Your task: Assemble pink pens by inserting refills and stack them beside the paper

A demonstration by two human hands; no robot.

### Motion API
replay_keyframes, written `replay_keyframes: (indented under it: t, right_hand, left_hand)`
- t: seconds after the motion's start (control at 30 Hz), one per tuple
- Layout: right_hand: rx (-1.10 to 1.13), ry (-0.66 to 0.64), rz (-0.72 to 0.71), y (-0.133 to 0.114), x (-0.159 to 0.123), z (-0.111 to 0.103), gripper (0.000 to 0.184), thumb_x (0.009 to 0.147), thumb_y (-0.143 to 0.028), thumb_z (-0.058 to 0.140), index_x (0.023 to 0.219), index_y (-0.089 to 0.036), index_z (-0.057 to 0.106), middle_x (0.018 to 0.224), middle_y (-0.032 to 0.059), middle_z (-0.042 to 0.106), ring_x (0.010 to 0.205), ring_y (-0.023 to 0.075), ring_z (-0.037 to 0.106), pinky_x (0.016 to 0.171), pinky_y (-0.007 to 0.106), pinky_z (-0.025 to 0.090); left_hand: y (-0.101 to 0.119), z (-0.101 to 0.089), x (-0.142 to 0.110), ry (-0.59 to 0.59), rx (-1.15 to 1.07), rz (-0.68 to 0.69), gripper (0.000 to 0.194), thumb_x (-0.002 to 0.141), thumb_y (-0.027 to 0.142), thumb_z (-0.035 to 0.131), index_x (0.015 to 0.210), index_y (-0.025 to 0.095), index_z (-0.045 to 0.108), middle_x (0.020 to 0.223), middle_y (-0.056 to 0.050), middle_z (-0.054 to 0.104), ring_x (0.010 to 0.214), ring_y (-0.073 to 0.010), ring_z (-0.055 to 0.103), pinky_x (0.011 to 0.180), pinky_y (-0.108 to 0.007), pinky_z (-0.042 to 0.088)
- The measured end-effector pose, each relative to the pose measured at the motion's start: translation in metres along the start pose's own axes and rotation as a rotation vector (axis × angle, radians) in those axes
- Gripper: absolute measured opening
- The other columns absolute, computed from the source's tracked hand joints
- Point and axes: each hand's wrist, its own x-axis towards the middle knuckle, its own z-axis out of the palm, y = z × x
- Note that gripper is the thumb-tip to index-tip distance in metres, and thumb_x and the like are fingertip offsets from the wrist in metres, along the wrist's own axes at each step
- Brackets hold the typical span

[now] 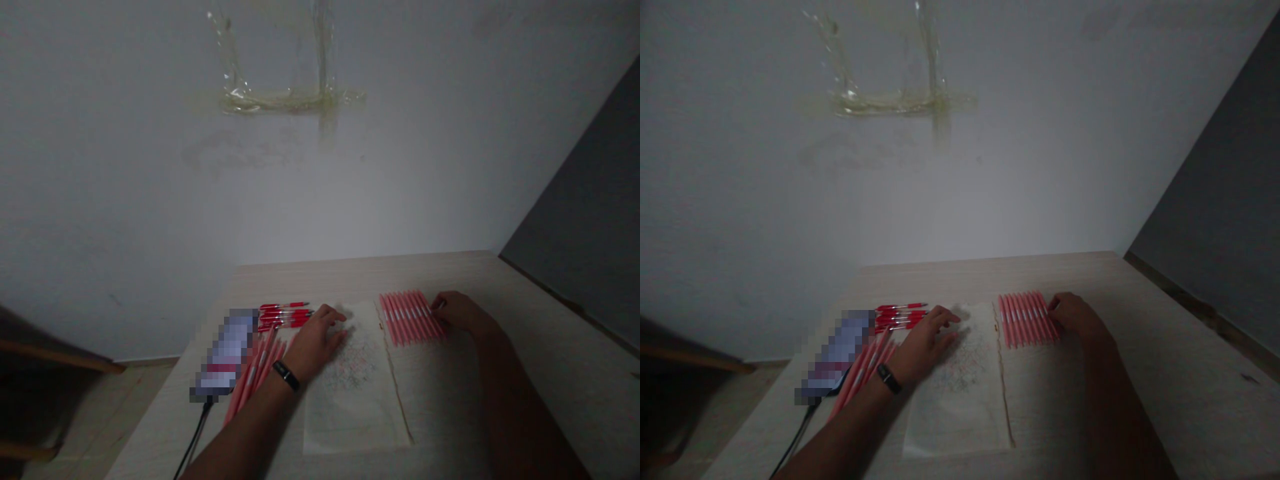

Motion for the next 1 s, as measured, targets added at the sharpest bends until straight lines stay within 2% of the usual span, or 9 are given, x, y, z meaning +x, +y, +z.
replay_keyframes:
  t: [0.2,0.33,0.47,0.57,0.67,0.83,1.0]
  right_hand:
    - [-0.024,0.032,-0.007,0.0,-0.003,-0.002,0.008,0.074,-0.018,0.063,0.069,-0.017,0.069,0.065,0.007,0.071,0.057,0.0167,0.066,0.056,0.025,0.044]
    - [-0.045,0.126,-0.042,-0.017,-0.008,-0.002,0.014,0.082,-0.024,0.06,0.075,-0.017,0.069,0.073,0.0088,0.073,0.06,0.0164,0.066,0.059,0.026,0.043]
    - [-0.071,0.208,-0.189,-0.048,-0.014,0.01,0.019,0.087,-0.034,0.059,0.078,-0.019,0.067,0.079,0.0082,0.073,0.073,0.0186,0.066,0.064,0.026,0.04]
    - [-0.078,0.2,-0.271,-0.071,-0.02,0.024,0.019,0.087,-0.032,0.057,0.074,-0.019,0.064,0.072,0.0052,0.07,0.066,0.0161,0.062,0.061,0.026,0.036]
    - [-0.096,0.198,-0.312,-0.085,-0.025,0.034,0.021,0.087,-0.033,0.057,0.071,-0.02,0.061,0.068,0.0029,0.067,0.062,0.0146,0.058,0.059,0.025,0.033]
    - [-0.097,0.188,-0.369,-0.094,-0.03,0.039,0.028,0.09,-0.036,0.054,0.067,-0.02,0.056,0.061,0.0011,0.062,0.057,0.0135,0.054,0.057,0.025,0.03]
    - [-0.071,0.184,-0.418,-0.103,-0.035,0.036,0.03,0.091,-0.036,0.052,0.065,-0.021,0.055,0.056,-0.0003,0.061,0.053,0.0131,0.054,0.058,0.025,0.033]
  left_hand:
    - [0.0,0.001,0.0,0.0,0.012,-0.007,0.027,0.092,0.03,0.058,0.116,0.022,0.065,0.114,-0.009,0.061,0.095,-0.0197,0.064,0.083,-0.034,0.053]
    - [-0.002,-0.008,0.001,0.007,0.094,-0.072,0.025,0.09,0.027,0.058,0.114,0.021,0.065,0.108,-0.008,0.063,0.088,-0.0189,0.065,0.078,-0.031,0.053]
    - [-0.011,-0.033,0.002,0.001,0.344,-0.221,0.02,0.086,0.019,0.057,0.103,0.018,0.067,0.108,-0.012,0.066,0.09,-0.0217,0.068,0.084,-0.034,0.052]
    - [-0.018,-0.056,-0.002,-0.059,0.516,-0.408,0.018,0.082,0.018,0.058,0.097,0.016,0.067,0.101,-0.015,0.071,0.091,-0.0273,0.07,0.079,-0.036,0.052]
    - [-0.023,-0.07,-0.007,-0.122,0.573,-0.477,0.017,0.082,0.02,0.054,0.092,0.019,0.068,0.088,-0.013,0.074,0.085,-0.029,0.071,0.074,-0.037,0.052]
    - [-0.026,-0.068,-0.012,-0.206,0.608,-0.451,0.013,0.075,0.023,0.06,0.081,0.021,0.071,0.088,-0.014,0.075,0.085,-0.0323,0.071,0.074,-0.04,0.052]
    - [-0.03,-0.057,-0.011,-0.205,0.601,-0.466,0.013,0.074,0.023,0.06,0.075,0.019,0.072,0.085,-0.016,0.074,0.081,-0.0317,0.071,0.07,-0.04,0.052]
